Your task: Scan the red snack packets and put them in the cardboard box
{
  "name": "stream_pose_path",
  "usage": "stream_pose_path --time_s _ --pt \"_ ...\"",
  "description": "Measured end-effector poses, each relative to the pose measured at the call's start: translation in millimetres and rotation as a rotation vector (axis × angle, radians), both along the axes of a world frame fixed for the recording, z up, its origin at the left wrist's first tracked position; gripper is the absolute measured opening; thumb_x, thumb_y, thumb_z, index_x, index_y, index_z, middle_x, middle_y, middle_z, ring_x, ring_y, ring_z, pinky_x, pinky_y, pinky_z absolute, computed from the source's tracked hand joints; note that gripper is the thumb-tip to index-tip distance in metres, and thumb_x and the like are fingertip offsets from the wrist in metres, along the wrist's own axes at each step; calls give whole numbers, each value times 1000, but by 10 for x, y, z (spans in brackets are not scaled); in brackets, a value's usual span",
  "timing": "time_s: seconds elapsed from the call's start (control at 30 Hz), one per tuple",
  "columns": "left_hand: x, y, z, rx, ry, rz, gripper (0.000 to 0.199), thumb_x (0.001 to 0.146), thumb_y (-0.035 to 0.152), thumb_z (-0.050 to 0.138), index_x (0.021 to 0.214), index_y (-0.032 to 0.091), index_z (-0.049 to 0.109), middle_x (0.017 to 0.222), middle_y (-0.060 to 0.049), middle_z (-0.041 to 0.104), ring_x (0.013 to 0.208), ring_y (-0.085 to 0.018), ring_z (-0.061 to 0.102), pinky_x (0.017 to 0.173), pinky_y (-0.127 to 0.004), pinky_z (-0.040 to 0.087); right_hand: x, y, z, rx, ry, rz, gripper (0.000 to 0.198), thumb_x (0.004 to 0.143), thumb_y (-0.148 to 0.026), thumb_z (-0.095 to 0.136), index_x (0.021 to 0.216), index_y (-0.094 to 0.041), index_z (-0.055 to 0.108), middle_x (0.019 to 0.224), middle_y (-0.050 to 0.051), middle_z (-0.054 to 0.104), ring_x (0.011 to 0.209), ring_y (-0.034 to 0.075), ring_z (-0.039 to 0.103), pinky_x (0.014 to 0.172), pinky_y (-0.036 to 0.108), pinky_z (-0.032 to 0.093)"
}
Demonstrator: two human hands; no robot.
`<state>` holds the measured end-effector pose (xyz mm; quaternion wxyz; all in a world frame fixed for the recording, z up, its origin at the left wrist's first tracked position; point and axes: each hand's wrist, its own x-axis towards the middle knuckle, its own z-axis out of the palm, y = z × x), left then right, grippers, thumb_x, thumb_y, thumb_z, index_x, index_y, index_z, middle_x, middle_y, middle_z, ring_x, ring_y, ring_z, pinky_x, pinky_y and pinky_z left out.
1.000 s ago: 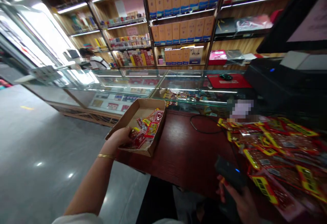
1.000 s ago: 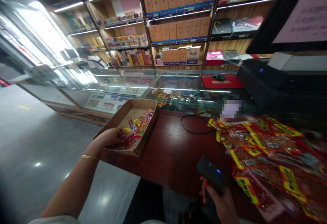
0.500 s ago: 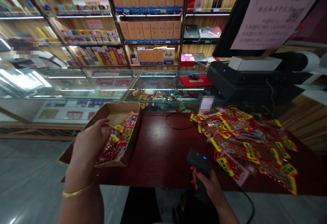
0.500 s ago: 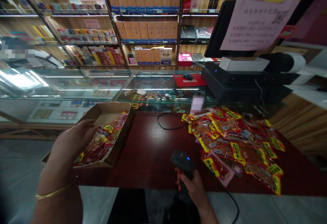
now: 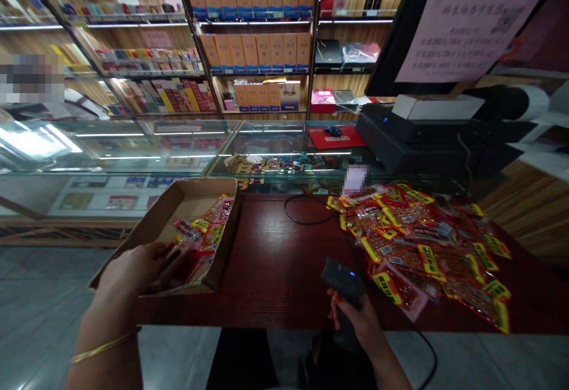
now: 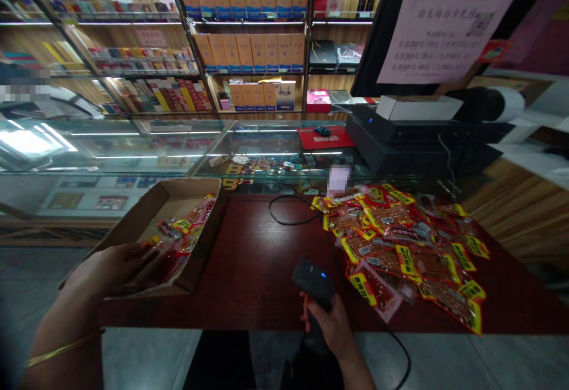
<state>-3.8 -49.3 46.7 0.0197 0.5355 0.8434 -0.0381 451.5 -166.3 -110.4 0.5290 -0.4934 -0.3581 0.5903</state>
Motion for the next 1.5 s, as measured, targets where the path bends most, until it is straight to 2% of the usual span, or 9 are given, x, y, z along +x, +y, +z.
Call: stream_pose_path --time_s 0.1,0.2,0.3,0.47,0.6,0.73,0.97,1.27,1.5 --pt "111 -143 193 30 145 21 43 100 53 46 131 38 73 108 0 83 96 -24 73 85 -32 48 -4 -3 0 -7 8 -6 45 79 -58 82 90 -15 77 57 -1 65 43 13 59 53 28 55" --pt "375 -219 287 468 116 -71 41 100 50 46 123 32 74 111 3 81 100 -22 71 103 -38 45 -18 -5 24 -14 9 -18 46 77 -59 83 90 -15 77 56 -1 65 43 13 59 53 29 56" --pt "890 -152 229 733 -223 -160 39 95 53 51 102 23 75 95 0 79 90 -23 70 92 -36 52 -35 -9 65 -8 -1 -23 47 76 -59 83 90 -15 77 56 -1 64 42 14 58 53 30 55" --pt "2030 195 -343 450 -1441 -256 36 89 43 57 110 17 69 96 -6 78 83 -21 71 78 -32 58 -41 -22 100 8 -37 -32 47 77 -59 82 90 -15 78 58 -1 65 44 14 58 55 31 55" --pt "2540 421 -942 67 -1858 -166 36 77 26 61 111 16 67 89 -6 77 76 -19 73 74 -31 58 -12 -14 76 2 -73 -1 47 79 -60 81 91 -14 77 57 0 65 45 15 59 52 29 53" --pt "2566 512 -1219 28 -1874 -207 49 67 16 71 116 18 67 91 -2 77 78 -17 72 76 -28 56 -24 5 77 -8 -113 29 51 79 -63 80 91 -14 78 56 0 65 44 15 59 53 29 53" --pt "2395 535 -1241 -19 -1749 -491 47 73 18 68 120 15 73 106 -6 79 91 -21 73 84 -29 55 -172 51 305 -48 -435 19 56 80 -74 70 72 -18 71 54 4 66 47 20 63 48 29 47" --pt "2361 507 -1320 40 -1336 -828 49 70 12 67 118 14 72 100 -6 79 86 -20 71 78 -27 56 86 15 832 124 -874 -53 37 82 -61 70 66 -28 71 52 7 67 71 34 74 64 37 53" --pt "2360 475 -1267 -49 -1417 -794 54 70 9 61 123 13 72 103 -6 80 85 -19 72 75 -25 56 115 -7 811 114 -834 -81 29 79 -57 76 74 -28 76 53 6 70 70 35 75 57 36 52"
